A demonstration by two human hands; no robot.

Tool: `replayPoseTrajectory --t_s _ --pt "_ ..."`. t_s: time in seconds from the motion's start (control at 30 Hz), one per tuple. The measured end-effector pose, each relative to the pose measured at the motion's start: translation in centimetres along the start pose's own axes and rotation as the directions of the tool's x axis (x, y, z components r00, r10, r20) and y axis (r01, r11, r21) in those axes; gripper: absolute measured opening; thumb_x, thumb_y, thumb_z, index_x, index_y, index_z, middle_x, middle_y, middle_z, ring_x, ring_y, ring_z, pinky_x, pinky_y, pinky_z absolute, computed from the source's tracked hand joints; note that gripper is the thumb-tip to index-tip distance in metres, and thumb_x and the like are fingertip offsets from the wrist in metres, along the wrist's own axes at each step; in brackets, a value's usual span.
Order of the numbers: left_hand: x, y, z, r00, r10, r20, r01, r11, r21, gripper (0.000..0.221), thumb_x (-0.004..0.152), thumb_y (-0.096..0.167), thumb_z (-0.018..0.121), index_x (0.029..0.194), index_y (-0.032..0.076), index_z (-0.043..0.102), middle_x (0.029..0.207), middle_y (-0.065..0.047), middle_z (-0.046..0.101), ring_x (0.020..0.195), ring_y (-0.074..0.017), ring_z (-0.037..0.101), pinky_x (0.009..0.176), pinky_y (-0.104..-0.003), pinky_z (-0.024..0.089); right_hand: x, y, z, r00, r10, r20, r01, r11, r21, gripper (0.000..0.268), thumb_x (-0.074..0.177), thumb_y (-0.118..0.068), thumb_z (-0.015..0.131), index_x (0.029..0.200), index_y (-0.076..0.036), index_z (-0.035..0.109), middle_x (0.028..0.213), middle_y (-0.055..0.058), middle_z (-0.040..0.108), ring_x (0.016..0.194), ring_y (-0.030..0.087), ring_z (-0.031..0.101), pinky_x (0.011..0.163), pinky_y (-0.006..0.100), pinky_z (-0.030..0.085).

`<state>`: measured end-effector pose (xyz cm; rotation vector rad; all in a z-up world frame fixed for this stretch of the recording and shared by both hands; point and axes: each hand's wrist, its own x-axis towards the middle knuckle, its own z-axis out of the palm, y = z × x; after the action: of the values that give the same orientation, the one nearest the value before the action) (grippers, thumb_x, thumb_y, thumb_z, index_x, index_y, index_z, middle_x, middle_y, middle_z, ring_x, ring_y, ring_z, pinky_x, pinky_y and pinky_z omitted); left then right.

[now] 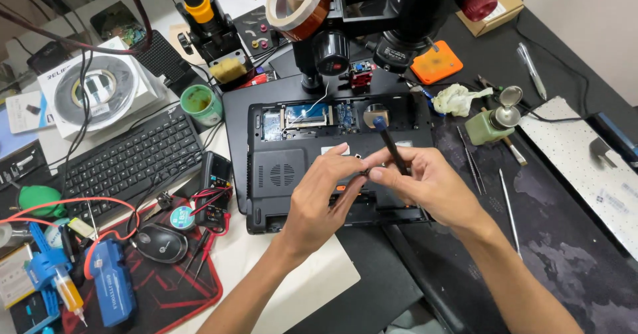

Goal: The person reconnects a ribbon cable to the motherboard, aligns and lowers the laptop lid, and then secures the bottom case with screws. They use a screwdriver and tweezers to handle small components and fasteners during reassembly.

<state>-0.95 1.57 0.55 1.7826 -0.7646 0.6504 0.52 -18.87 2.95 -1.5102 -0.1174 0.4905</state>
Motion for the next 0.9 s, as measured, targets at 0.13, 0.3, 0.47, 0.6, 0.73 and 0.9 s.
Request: replayPoseTrajectory --t_s 0.13,0.3,0.47,0.6,0.73,0.9 --pt "0.3 -0.4 -0.4 1.0 0.012 -0.013 -0.012 1.0 0.023 0.026 0.091 -0.006 0.077 0.113 0.002 0.065 0.107 -0.01 0.07 0.102 -0.0278 0.071 0.112 -0.047 0.056 0.7 0.4 0.1 0.999 -0.034 -0.017 0.033 0.998 -0.059 0.027 0.092 -0.022 0.072 0.109 -0.002 0.077 0.059 -0.009 0.048 0.05 0.001 0.036 0.044 0.022 0.025" --pt "0.5 -1.2 -1.1 0.999 0.035 -0.004 -0.035 0.996 0.077 0.023 0.09 -0.007 0.075 0.111 0.001 0.069 0.105 -0.01 0.07 0.1 -0.0273 0.071 0.112 -0.048 0.055 2.1 1.4 -0.1 0.999 -0.051 -0.019 0.05 0.997 -0.054 0.026 0.093 -0.024 0.072 0.104 -0.001 0.077 0.056 -0.009 0.047 0.047 0.002 0.035 0.042 0.023 0.022" --pt "0.0 -2.1 -0.1 1.0 0.001 0.002 -0.001 0.993 0.114 0.021 0.088 -0.006 0.075 0.108 0.0 0.07 0.104 -0.011 0.07 0.101 -0.0297 0.07 0.106 -0.043 0.057 2.5 2.3 -0.6 0.996 -0.058 -0.073 0.05 0.992 -0.115 0.024 0.093 -0.023 0.073 0.102 -0.002 0.078 0.059 -0.011 0.047 0.049 0.0 0.033 0.044 0.022 0.02" --pt "-0.3 -2.5 0.5 0.999 0.024 -0.032 -0.018 0.987 0.159 0.021 0.088 -0.005 0.077 0.107 0.0 0.07 0.104 -0.011 0.069 0.1 -0.0303 0.07 0.102 -0.042 0.058 2.9 2.9 -0.7 0.996 -0.069 -0.064 0.061 0.991 -0.119 0.023 0.094 -0.024 0.072 0.102 -0.004 0.079 0.057 -0.011 0.045 0.049 -0.001 0.033 0.043 0.022 0.02" --pt "-0.9 -2.6 0.9 0.997 0.021 -0.077 -0.007 0.984 0.178 0.021 0.087 -0.005 0.08 0.105 -0.001 0.069 0.102 -0.01 0.069 0.099 -0.0303 0.07 0.091 -0.039 0.058 3.2 3.6 -0.7 0.996 -0.068 -0.061 0.061 0.992 -0.107 0.021 0.095 -0.023 0.071 0.099 -0.003 0.076 0.059 -0.011 0.046 0.049 -0.001 0.033 0.043 0.022 0.021" --pt "-1.4 -3.1 1.3 0.992 0.015 -0.121 0.006 0.986 0.169 0.021 0.086 -0.007 0.08 0.103 -0.001 0.069 0.102 -0.01 0.07 0.098 -0.0288 0.07 0.086 -0.036 0.058 4.0 4.8 -1.0 0.996 -0.068 -0.051 0.065 0.996 -0.061 0.02 0.096 -0.022 0.07 0.098 -0.003 0.074 0.061 -0.01 0.046 0.049 0.0 0.032 0.043 0.022 0.021"
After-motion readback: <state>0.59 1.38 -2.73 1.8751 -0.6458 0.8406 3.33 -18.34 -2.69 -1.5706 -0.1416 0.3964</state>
